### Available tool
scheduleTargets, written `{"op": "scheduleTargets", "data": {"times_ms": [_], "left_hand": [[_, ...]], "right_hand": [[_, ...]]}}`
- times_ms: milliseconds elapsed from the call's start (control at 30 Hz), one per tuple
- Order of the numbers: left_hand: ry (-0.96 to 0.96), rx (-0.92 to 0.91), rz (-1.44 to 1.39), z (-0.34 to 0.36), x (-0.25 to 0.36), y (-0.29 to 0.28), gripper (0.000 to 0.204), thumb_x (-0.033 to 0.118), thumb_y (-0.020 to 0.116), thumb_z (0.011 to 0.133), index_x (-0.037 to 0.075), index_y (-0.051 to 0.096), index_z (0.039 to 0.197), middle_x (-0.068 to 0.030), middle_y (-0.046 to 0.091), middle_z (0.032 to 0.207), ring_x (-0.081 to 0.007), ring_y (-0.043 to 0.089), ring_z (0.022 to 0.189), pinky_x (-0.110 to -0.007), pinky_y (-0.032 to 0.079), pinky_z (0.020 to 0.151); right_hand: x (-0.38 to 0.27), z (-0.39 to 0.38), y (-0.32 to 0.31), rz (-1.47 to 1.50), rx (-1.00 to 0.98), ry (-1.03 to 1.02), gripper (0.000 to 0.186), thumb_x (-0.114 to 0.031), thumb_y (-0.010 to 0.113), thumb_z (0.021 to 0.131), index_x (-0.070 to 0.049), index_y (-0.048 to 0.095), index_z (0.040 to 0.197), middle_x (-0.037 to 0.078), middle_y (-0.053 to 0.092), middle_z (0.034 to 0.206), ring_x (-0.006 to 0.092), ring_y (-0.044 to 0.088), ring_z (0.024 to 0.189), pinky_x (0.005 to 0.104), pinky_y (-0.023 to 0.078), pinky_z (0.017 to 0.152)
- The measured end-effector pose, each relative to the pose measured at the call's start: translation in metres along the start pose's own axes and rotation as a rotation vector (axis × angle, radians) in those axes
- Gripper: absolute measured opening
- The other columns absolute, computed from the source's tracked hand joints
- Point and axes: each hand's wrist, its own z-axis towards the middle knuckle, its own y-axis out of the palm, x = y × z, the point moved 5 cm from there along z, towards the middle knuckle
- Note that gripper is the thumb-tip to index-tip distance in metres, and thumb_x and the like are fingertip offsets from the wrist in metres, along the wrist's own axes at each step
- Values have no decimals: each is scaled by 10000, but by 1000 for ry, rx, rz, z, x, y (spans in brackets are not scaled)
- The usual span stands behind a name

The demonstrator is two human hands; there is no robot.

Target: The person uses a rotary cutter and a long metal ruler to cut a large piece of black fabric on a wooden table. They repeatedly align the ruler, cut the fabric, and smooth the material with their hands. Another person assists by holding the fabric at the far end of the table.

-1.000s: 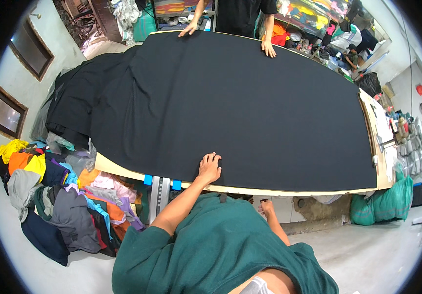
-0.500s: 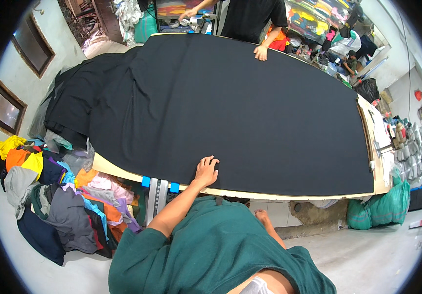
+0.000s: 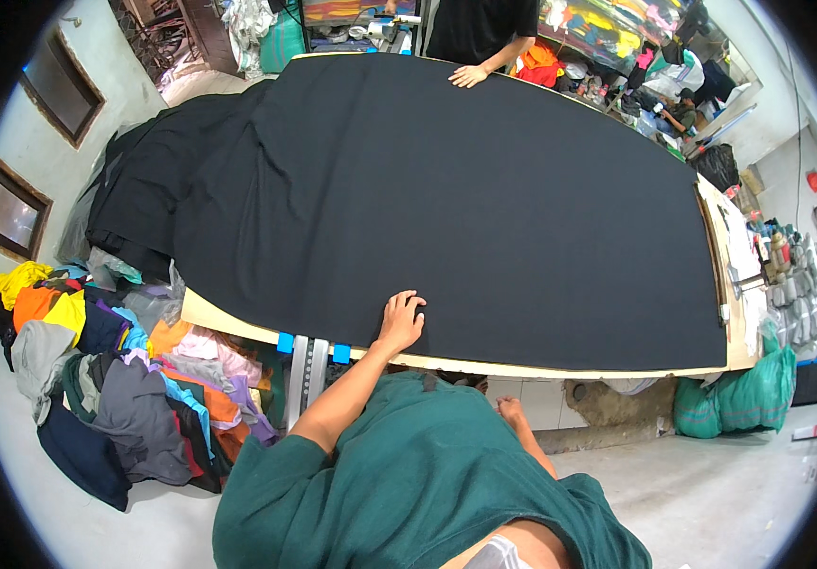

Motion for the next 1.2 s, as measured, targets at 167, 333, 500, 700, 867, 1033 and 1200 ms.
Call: {"op": "scheduleTargets", "data": {"times_ms": [167, 333, 500, 700, 867, 1033, 1200], "left_hand": [[-66, 26, -171, 0, -13, -12, 346, 140, 668, 965, 100, 647, 1308, -160, 568, 1429, -374, 487, 1383, -484, 396, 1190], [-209, 219, -426, -4, -20, -44, 298, 121, 637, 1001, 80, 665, 1296, -145, 645, 1301, -329, 624, 1223, -446, 493, 1096], [-243, 518, -560, -9, -38, -101, 281, 125, 640, 1022, 65, 679, 1294, -113, 686, 1264, -237, 681, 1095, -379, 541, 998], [-267, 680, -778, 16, -59, -157, 359, 269, 579, 1106, 40, 637, 1377, -118, 648, 1376, -236, 604, 1326, -361, 454, 1150], [-339, 809, -840, 7, -99, -161, 433, 353, 488, 1139, 36, 617, 1405, -118, 626, 1423, -248, 565, 1365, -378, 400, 1193], [-445, 1043, -854, -75, -113, -142, 425, 370, 482, 1146, 17, 638, 1324, -122, 668, 1304, -235, 613, 1267, -373, 446, 1127], [-754, 1088, -743, -228, -70, -149, 316, 273, 538, 1137, -19, 635, 1208, -109, 697, 1179, -208, 674, 1147, -345, 491, 1059]], "right_hand": [[-10, -8, 7, -36, -12, 23, 335, -240, 624, 1046, -5, 723, 1264, 138, 769, 998, 226, 690, 874, 375, 554, 797], [13, 20, 12, 4, -69, -137, 406, -193, 573, 1045, 81, 623, 1340, 217, 760, 936, 266, 730, 737, 354, 537, 579], [18, 33, 9, -7, -99, -190, 391, -162, 568, 1034, 107, 640, 1310, 226, 756, 907, 272, 718, 743, 379, 558, 644], [-32, 11, -9, -135, -52, -220, 350, -141, 574, 995, 99, 691, 1222, 192, 750, 885, 239, 681, 690, 376, 533, 631], [-88, -3, -20, -455, -90, -113, 344, -176, 610, 949, 80, 748, 1132, 206, 788, 1030, 313, 732, 1009, 402, 570, 846], [-97, -8, -11, -259, -45, -193, 277, -142, 582, 980, 75, 717, 1087, 166, 736, 840, 225, 668, 700, 370, 512, 632], [-57, 25, -19, -326, -180, -74, 345, -225, 577, 1022, 58, 687, 1185, 166, 758, 965, 232, 692, 808, 387, 536, 696]]}}
